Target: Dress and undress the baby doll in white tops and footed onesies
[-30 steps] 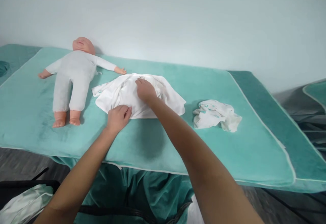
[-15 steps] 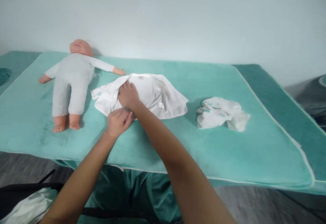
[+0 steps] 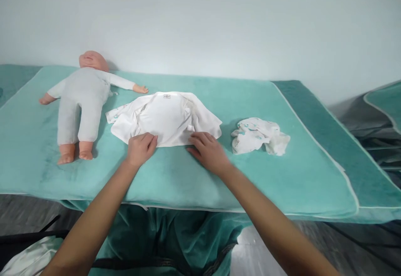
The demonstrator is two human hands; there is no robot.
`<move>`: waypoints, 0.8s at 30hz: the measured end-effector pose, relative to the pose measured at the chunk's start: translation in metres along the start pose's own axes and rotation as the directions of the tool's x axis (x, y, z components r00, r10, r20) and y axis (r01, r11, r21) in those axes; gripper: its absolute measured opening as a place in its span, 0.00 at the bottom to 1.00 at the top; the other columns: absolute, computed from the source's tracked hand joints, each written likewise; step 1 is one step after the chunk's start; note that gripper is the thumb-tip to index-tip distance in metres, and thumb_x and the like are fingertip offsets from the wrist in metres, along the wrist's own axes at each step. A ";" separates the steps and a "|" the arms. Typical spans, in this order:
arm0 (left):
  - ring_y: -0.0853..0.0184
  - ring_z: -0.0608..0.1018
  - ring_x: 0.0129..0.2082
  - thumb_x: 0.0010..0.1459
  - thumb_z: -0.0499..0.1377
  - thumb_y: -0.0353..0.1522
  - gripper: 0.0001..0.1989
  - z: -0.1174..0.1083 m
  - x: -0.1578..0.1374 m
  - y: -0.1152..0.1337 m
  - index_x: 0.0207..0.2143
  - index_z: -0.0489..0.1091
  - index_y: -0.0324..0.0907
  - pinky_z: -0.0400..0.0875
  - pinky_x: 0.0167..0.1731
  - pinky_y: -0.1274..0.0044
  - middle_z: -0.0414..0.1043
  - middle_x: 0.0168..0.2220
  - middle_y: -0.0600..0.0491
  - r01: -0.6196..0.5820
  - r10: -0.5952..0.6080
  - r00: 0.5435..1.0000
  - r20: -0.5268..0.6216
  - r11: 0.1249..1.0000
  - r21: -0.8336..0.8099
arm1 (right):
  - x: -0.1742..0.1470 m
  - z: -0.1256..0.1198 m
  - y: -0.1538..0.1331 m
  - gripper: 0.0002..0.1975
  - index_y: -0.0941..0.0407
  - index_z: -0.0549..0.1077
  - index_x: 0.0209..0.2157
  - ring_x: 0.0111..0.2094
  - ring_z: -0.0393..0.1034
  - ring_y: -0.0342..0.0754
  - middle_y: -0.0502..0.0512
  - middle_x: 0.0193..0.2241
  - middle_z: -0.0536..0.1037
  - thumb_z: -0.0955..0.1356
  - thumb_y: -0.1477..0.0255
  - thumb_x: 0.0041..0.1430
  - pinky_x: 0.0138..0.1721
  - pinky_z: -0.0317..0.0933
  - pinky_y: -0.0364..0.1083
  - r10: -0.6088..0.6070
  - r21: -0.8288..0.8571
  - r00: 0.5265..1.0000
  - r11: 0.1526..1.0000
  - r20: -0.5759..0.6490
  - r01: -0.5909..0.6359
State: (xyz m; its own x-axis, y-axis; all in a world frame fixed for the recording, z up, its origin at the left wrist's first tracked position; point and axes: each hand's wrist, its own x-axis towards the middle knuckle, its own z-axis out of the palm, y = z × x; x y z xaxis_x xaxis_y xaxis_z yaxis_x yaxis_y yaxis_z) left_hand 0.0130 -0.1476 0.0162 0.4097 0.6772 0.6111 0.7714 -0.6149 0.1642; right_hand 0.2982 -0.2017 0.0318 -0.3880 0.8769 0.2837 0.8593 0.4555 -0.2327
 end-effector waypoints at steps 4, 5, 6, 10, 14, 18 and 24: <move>0.66 0.72 0.26 0.72 0.50 0.34 0.20 0.000 0.001 -0.002 0.24 0.65 0.44 0.58 0.28 0.71 0.71 0.23 0.52 0.021 -0.020 1.000 -0.022 1.000 0.015 | 0.001 -0.004 0.013 0.16 0.51 0.79 0.51 0.53 0.72 0.59 0.60 0.51 0.82 0.61 0.69 0.74 0.57 0.65 0.58 -0.024 -0.125 0.998 0.992 0.059 0.031; 0.66 0.72 0.26 0.72 0.51 0.34 0.20 0.000 0.001 -0.002 0.24 0.65 0.44 0.58 0.28 0.71 0.71 0.23 0.52 0.029 -0.028 0.999 -0.033 0.999 0.018 | 0.005 -0.005 0.014 0.16 0.52 0.79 0.51 0.53 0.72 0.59 0.61 0.51 0.81 0.61 0.72 0.73 0.56 0.65 0.58 -0.047 -0.157 0.996 0.986 0.079 0.058; 0.66 0.72 0.26 0.72 0.51 0.34 0.20 0.000 0.001 -0.003 0.24 0.65 0.44 0.58 0.29 0.71 0.70 0.23 0.52 0.038 -0.037 0.998 -0.041 0.999 0.018 | 0.008 -0.006 0.015 0.17 0.53 0.78 0.51 0.52 0.72 0.60 0.61 0.51 0.81 0.61 0.74 0.72 0.55 0.65 0.58 -0.066 -0.182 0.993 0.980 0.097 0.083; 0.66 0.71 0.24 0.72 0.52 0.35 0.20 0.002 0.000 -0.005 0.24 0.66 0.44 0.55 0.28 0.71 0.70 0.22 0.53 0.084 -0.083 0.996 -0.042 0.996 0.012 | 0.006 -0.013 0.018 0.16 0.56 0.77 0.46 0.45 0.72 0.58 0.63 0.44 0.81 0.60 0.80 0.69 0.48 0.66 0.56 -0.116 -0.127 0.988 0.983 0.106 0.130; 0.66 0.72 0.24 0.72 0.51 0.36 0.21 0.006 -0.001 -0.006 0.24 0.66 0.44 0.54 0.28 0.71 0.71 0.22 0.52 0.110 -0.110 0.993 -0.038 0.994 0.008 | -0.003 -0.019 0.035 0.11 0.54 0.75 0.44 0.45 0.73 0.55 0.60 0.41 0.80 0.61 0.73 0.72 0.47 0.68 0.53 -0.123 0.127 0.992 0.984 0.006 0.121; 0.66 0.72 0.25 0.73 0.50 0.36 0.21 0.007 -0.001 -0.007 0.24 0.67 0.43 0.54 0.28 0.71 0.72 0.22 0.51 0.118 -0.118 0.993 -0.020 0.993 -0.004 | 0.015 -0.014 0.077 0.12 0.56 0.76 0.48 0.48 0.72 0.59 0.65 0.47 0.78 0.65 0.70 0.68 0.51 0.67 0.58 0.361 0.169 0.895 0.930 -0.262 -0.326; 0.66 0.72 0.25 0.73 0.50 0.36 0.21 0.007 -0.001 -0.009 0.25 0.67 0.43 0.54 0.28 0.72 0.72 0.22 0.52 0.131 -0.131 0.991 -0.025 0.991 -0.009 | 0.051 -0.005 0.122 0.07 0.55 0.74 0.29 0.45 0.70 0.59 0.61 0.36 0.78 0.73 0.66 0.54 0.55 0.62 0.59 0.692 0.269 0.710 0.714 -0.131 -0.647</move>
State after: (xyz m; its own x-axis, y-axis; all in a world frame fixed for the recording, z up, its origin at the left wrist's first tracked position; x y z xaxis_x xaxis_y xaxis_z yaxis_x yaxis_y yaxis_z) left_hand 0.0090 -0.1401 0.0088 0.2927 0.7416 0.6036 0.8138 -0.5247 0.2500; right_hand 0.3853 -0.1021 0.0224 0.3633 0.9174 0.1625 0.7749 -0.2006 -0.5995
